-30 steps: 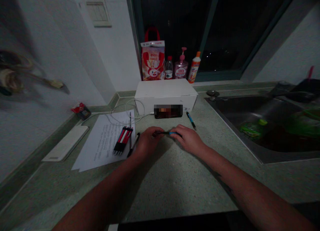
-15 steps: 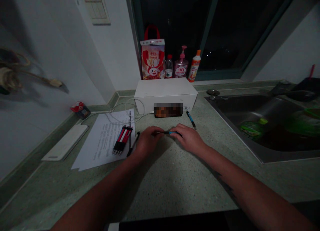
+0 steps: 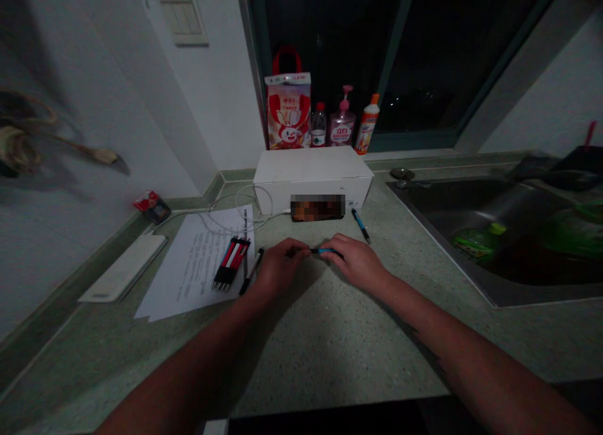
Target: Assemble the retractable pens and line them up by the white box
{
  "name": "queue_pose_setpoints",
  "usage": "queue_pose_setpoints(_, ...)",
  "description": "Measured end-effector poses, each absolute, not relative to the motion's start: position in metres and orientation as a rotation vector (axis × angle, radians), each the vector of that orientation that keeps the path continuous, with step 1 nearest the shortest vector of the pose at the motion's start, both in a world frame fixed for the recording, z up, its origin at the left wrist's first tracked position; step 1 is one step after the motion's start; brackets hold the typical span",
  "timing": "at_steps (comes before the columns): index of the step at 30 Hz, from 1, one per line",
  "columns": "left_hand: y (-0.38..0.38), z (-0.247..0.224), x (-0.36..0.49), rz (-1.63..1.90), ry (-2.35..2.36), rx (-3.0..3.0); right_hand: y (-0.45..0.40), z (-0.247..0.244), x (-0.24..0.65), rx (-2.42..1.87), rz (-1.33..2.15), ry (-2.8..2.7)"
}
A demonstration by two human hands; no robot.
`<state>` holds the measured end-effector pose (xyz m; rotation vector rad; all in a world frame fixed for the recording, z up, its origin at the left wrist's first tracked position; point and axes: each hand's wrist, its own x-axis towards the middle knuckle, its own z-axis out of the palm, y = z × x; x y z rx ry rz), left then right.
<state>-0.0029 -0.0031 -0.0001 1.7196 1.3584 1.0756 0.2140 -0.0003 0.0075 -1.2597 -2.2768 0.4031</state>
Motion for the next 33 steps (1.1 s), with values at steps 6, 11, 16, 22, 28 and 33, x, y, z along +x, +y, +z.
queue_pose_setpoints(6, -0.003, 0.000, -0.004, 1.053, 1.372, 1.668, 0.000, 0.006, 0.214, -1.265, 0.393, -2.274)
queue_pose_setpoints(11, -0.003, 0.001, -0.003, 1.104, 1.371, 1.707, 0.001, 0.005, 0.215, -1.259, 0.387, -2.256)
queue_pose_setpoints(16, -0.002, 0.001, -0.004, 1.050, 1.402, 1.720, 0.000, 0.007, 0.215, -1.268, 0.414, -2.264)
queue_pose_setpoints(22, -0.002, 0.000, -0.009, 1.177, 1.342, 1.986, 0.003, 0.005, 0.214, -1.226, 0.672, -2.152)
queue_pose_setpoints(28, -0.002, 0.004, -0.011, 1.125, 1.324, 2.189, 0.008, -0.002, 0.214, -1.222, 0.911, -2.021)
queue_pose_setpoints(33, -0.003, 0.006, -0.010, 1.131, 1.310, 2.256, 0.008, -0.004, 0.214, -1.226, 0.984, -1.988)
